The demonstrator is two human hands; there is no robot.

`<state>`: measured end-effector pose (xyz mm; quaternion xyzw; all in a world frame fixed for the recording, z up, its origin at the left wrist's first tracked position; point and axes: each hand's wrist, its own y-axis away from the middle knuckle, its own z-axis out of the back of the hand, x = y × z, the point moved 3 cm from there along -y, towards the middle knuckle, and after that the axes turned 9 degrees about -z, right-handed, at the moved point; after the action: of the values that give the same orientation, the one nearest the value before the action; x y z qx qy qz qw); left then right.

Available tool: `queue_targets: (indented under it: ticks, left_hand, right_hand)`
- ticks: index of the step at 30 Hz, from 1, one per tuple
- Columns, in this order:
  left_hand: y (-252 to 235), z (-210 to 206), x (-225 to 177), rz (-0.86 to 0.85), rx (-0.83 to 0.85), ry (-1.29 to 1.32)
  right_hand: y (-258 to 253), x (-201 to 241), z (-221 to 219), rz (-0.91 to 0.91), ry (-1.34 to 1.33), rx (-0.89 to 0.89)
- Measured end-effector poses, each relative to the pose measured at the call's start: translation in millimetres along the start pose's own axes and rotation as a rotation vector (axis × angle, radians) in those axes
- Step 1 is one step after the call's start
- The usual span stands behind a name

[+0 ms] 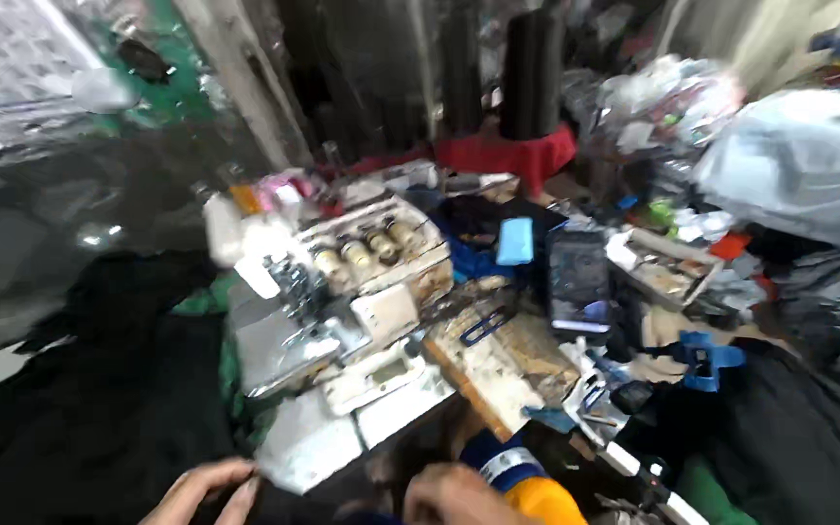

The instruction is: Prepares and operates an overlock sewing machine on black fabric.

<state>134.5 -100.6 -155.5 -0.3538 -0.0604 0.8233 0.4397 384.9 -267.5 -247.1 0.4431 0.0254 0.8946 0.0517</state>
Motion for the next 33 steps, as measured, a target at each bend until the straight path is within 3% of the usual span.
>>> queue_targets:
  ticks: [3, 7, 11, 16, 22, 28, 33]
  left_hand:
    - [6.6, -2.1, 3.1, 0.049, -0.135, -0.062]
    - [3.8, 1.1, -3.0, 0.114, -0.165, -0.013]
    - [2.7, 3.8, -3.9, 0.126, -0.174, 0.044]
    - [4.9, 1.1, 0.9, 0.14, -0.189, 0.061]
    - [8.4, 2.1, 5.8, 0.147, -0.194, 0.107]
    - [8.8, 0.7, 7.6, 0.126, -0.185, 0.092]
    - [19.2, 0.8, 16.1, 0.065, -0.154, 0.027]
  right_hand:
    - [2.4, -24.0, 2.2, -0.159, 0.011, 0.016]
    - [11.7, -39.4, -10.3, -0.218, -0.017, -0.04]
    - [14.7, -21.1, -28.3, -0.182, -0.088, -0.042]
    - [-30.6, 35.6, -75.5, -0.137, -0.3, -0.22]
    - [-54.6, 32.3, -121.5, -0.209, -0.308, -0.284]
    - [-25.0, -6.5, -82.2, -0.142, -0.178, -0.128]
    - [4.7, -7.5, -25.7, -0.034, 0.019, -0.181]
